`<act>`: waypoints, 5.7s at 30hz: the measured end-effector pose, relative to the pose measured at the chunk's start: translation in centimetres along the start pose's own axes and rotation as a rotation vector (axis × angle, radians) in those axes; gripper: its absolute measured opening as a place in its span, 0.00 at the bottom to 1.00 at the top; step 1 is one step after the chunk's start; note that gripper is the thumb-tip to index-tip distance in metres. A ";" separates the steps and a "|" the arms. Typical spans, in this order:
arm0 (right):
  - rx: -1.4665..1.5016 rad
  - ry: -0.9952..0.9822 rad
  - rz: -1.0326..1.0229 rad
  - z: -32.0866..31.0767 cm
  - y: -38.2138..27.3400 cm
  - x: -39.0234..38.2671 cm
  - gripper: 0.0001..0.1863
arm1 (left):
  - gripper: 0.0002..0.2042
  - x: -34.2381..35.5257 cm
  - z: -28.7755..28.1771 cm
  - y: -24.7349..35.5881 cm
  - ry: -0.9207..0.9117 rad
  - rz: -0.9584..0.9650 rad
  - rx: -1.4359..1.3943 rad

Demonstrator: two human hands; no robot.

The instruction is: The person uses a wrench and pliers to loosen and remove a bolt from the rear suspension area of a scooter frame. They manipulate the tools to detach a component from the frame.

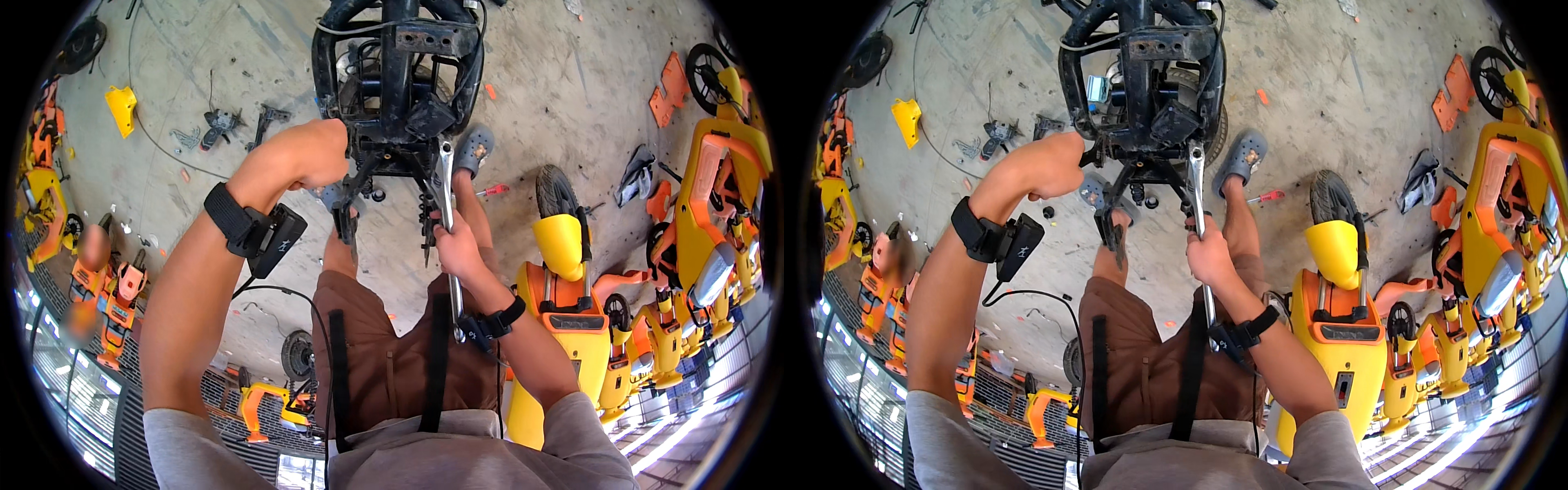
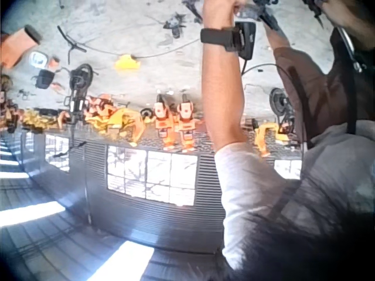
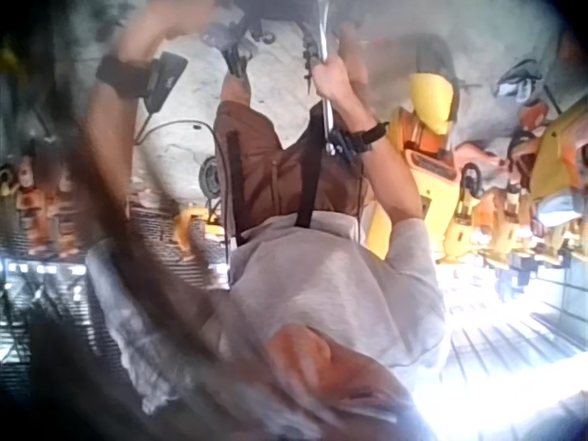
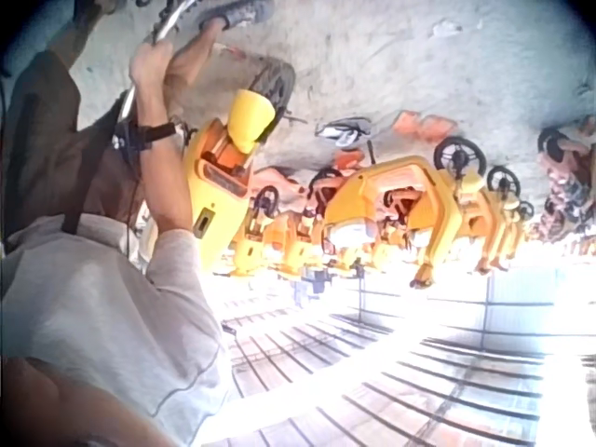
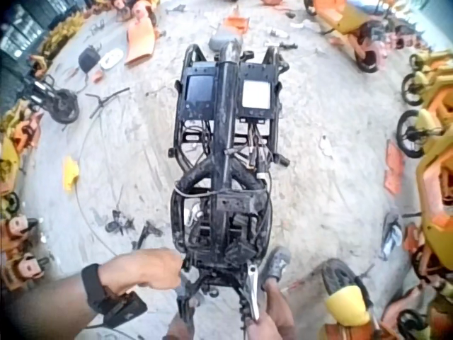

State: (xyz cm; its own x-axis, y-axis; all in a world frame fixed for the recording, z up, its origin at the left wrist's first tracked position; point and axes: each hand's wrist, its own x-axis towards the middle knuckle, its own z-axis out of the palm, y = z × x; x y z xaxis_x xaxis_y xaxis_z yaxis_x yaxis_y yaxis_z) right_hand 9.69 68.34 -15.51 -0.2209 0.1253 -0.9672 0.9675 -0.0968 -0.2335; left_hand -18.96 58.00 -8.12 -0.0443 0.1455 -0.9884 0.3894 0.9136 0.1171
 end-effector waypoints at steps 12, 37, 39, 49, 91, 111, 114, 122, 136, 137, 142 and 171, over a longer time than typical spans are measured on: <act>-0.048 0.044 -0.134 0.2 2.2 1.3 0.13 | 0.33 1.0 17.8 -1.1 0.553 -0.020 -0.242; -0.021 0.020 -0.073 -0.2 1.2 0.7 0.14 | 0.17 0.8 3.9 -2.2 0.007 -0.038 -0.259; -0.025 0.015 -0.052 -0.3 0.8 0.6 0.14 | 0.16 1.0 6.3 -2.2 0.120 0.014 -0.268; -0.022 0.011 -0.049 -0.1 1.1 0.6 0.15 | 0.30 2.5 18.4 -0.8 0.448 -0.015 -0.521; -0.101 0.119 -0.143 1.5 2.0 1.1 0.11 | 0.12 8.6 19.4 -2.7 0.704 0.086 -0.653; 0.222 -0.075 0.232 0.7 -4.4 -2.3 0.15 | 0.13 9.3 26.1 -3.7 0.681 -0.085 -0.741; 0.228 -0.084 0.237 0.6 -4.3 -2.3 0.14 | 0.12 8.2 27.5 -4.0 0.792 0.034 -0.784; 0.213 -0.079 0.210 0.7 -4.2 -2.2 0.15 | 0.11 6.3 26.6 -5.1 0.747 0.057 -1.014; 0.143 0.005 0.109 0.6 -3.9 -2.1 0.11 | 0.12 0.7 8.9 -5.7 0.140 0.045 -0.740; 0.138 0.003 0.109 0.6 -4.1 -2.2 0.11 | 0.12 0.8 7.8 -5.7 0.090 0.012 -0.723; 0.258 -0.098 0.207 -0.1 -2.8 -1.6 0.12 | 0.12 0.0 4.7 -5.6 -0.031 -0.014 -0.711; 0.838 -0.204 0.294 0.2 -3.5 -11.8 0.22 | 0.11 2.0 8.7 -4.7 0.148 -0.009 -0.564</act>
State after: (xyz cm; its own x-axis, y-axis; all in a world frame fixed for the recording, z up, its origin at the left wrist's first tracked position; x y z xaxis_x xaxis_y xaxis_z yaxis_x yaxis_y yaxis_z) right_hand 8.90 67.01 -3.34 -0.0736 -0.1871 -0.9796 0.5995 -0.7933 0.1065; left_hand -12.85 50.68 -11.55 -0.1888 0.1508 -0.9704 -0.1602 0.9702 0.1819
